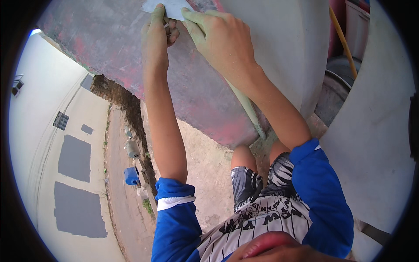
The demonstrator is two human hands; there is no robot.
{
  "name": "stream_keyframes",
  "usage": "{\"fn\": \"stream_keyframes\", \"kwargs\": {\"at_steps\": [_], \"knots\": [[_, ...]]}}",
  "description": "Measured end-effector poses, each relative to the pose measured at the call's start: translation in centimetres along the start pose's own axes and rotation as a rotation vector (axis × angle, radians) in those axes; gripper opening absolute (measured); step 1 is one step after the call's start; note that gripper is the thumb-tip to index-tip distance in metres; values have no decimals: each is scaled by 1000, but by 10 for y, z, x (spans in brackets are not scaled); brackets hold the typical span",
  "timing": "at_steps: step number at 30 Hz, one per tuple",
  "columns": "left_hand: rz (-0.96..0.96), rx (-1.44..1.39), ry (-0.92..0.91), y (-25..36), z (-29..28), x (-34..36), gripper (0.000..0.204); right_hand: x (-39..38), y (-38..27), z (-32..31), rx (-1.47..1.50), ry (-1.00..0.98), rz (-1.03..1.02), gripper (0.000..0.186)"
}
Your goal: The person applies a light green plaster-like material to a vertical wall corner using a trowel. They repeatedly smooth and shape the material along the corner edge, working from the top downward and occasionally adjusting their position.
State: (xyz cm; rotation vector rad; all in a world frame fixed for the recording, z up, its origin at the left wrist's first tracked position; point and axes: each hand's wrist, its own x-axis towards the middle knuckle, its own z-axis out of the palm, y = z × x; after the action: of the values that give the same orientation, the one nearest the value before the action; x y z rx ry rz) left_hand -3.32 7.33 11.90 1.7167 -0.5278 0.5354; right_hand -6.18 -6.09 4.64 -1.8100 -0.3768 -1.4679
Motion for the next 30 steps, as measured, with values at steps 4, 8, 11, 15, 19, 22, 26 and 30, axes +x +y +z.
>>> {"fn": "stream_keyframes", "kwargs": {"at_steps": [4,8,11,15,19,22,26,30], "knots": [[55,117,177,24,1,-34,34,-18,-2,-7,154,-64,-1,30],[-235,188,-178,-40,-42,-84,49,-122,25,-38,246,-286,87,37],[-629,212,-497,-127,-47,-165,54,-234,55,-70,254,-568,266,37],[-927,68,-241,-260,-66,-288,55,-380,60,-114,387,-672,771,33],[-864,-84,-196,-280,-8,-374,55,-436,35,-153,884,-617,1534,20],[-879,-211,-349,-257,23,-370,48,-448,40,-153,767,-860,1499,18],[-714,-113,-395,-276,25,-366,31,-440,50,-130,550,-851,1209,35],[-697,118,-302,-241,22,-333,25,-398,57,-118,314,-704,653,49]]}}
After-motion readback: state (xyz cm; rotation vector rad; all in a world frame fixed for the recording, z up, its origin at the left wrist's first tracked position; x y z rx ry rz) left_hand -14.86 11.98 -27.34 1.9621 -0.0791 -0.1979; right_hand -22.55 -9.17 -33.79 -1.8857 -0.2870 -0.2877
